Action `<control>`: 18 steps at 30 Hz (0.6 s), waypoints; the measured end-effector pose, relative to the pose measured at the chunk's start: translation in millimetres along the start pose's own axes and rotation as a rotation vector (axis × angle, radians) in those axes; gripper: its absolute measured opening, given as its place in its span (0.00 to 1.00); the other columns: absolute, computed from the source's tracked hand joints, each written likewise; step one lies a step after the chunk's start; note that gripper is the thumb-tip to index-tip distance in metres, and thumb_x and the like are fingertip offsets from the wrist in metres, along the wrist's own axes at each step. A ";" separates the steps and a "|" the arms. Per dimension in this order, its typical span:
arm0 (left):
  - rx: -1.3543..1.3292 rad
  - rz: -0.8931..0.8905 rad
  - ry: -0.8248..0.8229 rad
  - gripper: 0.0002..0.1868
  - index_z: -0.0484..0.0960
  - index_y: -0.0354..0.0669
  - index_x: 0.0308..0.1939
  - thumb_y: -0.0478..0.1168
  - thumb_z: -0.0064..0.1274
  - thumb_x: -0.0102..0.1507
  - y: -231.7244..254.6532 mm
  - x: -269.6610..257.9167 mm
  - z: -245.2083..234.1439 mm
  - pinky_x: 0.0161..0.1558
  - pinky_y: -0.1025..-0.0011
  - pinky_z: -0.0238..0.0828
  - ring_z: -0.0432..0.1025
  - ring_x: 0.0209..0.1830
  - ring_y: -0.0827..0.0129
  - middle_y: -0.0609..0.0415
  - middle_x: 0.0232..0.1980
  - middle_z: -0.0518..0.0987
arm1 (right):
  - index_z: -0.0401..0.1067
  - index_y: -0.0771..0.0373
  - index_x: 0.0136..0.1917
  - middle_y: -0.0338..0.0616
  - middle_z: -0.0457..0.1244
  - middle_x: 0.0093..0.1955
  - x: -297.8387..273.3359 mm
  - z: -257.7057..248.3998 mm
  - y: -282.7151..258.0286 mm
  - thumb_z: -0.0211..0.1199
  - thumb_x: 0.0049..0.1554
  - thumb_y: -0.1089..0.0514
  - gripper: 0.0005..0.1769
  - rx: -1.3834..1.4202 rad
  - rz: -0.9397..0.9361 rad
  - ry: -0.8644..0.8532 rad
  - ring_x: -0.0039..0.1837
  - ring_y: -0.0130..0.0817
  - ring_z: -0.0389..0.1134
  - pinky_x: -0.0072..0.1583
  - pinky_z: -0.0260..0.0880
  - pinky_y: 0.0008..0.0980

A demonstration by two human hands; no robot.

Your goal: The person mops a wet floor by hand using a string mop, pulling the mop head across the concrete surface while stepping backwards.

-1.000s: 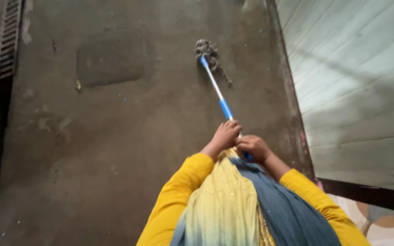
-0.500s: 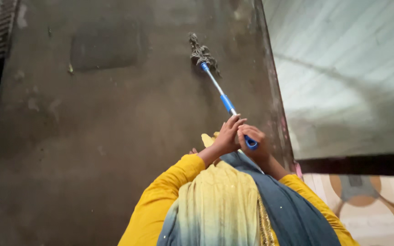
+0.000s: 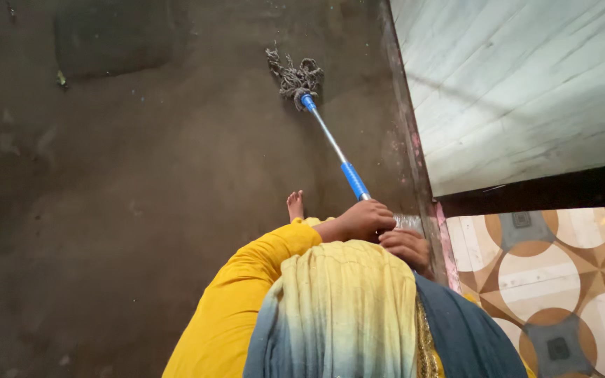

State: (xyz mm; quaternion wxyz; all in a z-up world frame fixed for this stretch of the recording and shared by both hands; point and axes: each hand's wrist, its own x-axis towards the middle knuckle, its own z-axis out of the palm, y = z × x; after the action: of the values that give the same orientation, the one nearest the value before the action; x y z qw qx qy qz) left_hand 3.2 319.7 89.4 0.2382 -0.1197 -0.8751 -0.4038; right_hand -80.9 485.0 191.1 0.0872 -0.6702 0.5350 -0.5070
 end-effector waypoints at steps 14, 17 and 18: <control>0.048 0.049 -0.025 0.10 0.77 0.49 0.36 0.42 0.60 0.53 -189.0 33.8 -102.7 0.51 0.61 0.68 0.74 0.44 0.60 0.59 0.38 0.77 | 0.69 0.63 0.38 0.46 0.68 0.41 153.7 47.5 166.2 0.65 0.49 0.54 0.11 0.006 -0.206 -0.105 0.48 0.46 0.74 0.55 0.73 0.44; 0.123 -0.037 -0.063 0.10 0.77 0.49 0.34 0.42 0.61 0.52 -247.5 48.2 -145.9 0.53 0.61 0.70 0.74 0.45 0.60 0.57 0.37 0.77 | 0.70 0.59 0.37 0.41 0.68 0.40 212.9 63.8 212.9 0.66 0.54 0.60 0.07 -0.045 -0.132 -0.094 0.49 0.42 0.75 0.57 0.74 0.44; 0.218 -0.075 -0.017 0.09 0.78 0.50 0.34 0.42 0.60 0.52 -266.4 53.2 -161.1 0.56 0.59 0.69 0.74 0.48 0.62 0.58 0.38 0.77 | 0.70 0.59 0.37 0.40 0.69 0.41 234.6 66.9 231.9 0.65 0.54 0.61 0.05 -0.083 -0.133 -0.147 0.50 0.40 0.74 0.58 0.74 0.43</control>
State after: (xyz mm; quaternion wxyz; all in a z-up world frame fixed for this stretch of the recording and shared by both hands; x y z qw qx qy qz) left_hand -98.0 25.7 33.9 0.2272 -0.0637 -0.9197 -0.3139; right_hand -195.3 172.0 144.3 0.0646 -0.7425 0.5021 -0.4387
